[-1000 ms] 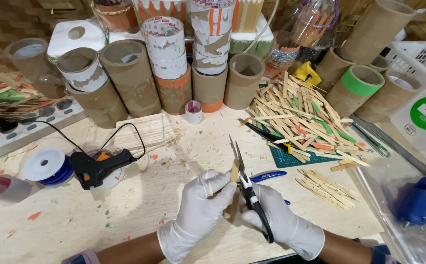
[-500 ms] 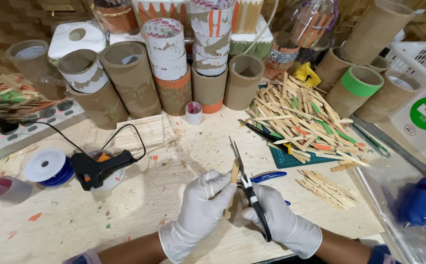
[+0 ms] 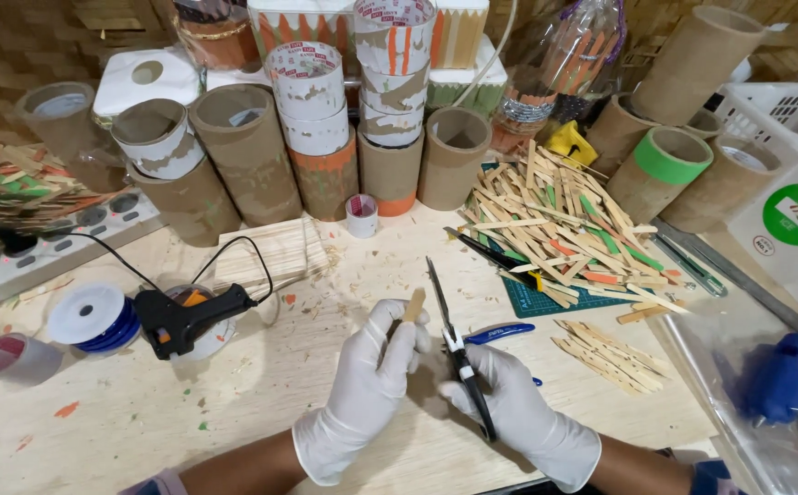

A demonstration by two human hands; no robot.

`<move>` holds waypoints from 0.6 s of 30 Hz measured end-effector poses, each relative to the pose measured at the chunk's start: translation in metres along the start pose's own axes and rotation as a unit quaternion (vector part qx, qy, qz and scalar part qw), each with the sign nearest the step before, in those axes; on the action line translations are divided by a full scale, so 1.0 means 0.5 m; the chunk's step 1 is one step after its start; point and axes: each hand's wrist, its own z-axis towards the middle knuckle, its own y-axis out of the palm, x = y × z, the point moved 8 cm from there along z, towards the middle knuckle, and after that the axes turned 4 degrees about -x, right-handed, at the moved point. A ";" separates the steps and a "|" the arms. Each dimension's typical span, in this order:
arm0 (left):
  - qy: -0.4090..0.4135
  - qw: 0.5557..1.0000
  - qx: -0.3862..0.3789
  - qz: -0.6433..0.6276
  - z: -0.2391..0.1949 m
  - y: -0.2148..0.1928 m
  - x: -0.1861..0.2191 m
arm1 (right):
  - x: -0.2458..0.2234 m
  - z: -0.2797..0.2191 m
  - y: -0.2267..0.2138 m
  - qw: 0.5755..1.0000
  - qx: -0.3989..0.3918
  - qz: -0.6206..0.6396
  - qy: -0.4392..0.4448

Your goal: Trimming the ends of small wooden sticks using side cutters at a workshop table.

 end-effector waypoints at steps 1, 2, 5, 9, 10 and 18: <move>0.001 1.000 0.007 0.022 -0.002 -0.004 0.008 | 0.024 -0.001 0.002 0.997 -0.002 0.056 0.055; 0.002 0.999 0.015 0.043 -0.004 -0.009 0.016 | 0.048 -0.004 0.007 0.988 -0.003 0.112 0.110; 0.031 0.999 0.012 -0.005 0.003 -0.018 0.029 | 0.083 0.003 -0.003 0.962 0.034 0.193 0.189; 0.042 0.998 0.035 0.019 0.032 -0.030 0.028 | 0.047 0.027 -0.022 0.967 0.027 0.200 0.153; 0.044 0.997 0.057 0.012 0.043 -0.037 0.034 | 0.045 0.030 -0.028 0.967 0.051 0.192 0.159; 0.047 0.988 0.144 0.009 0.155 -0.077 0.057 | -0.032 0.201 -0.027 0.995 0.011 -0.014 0.096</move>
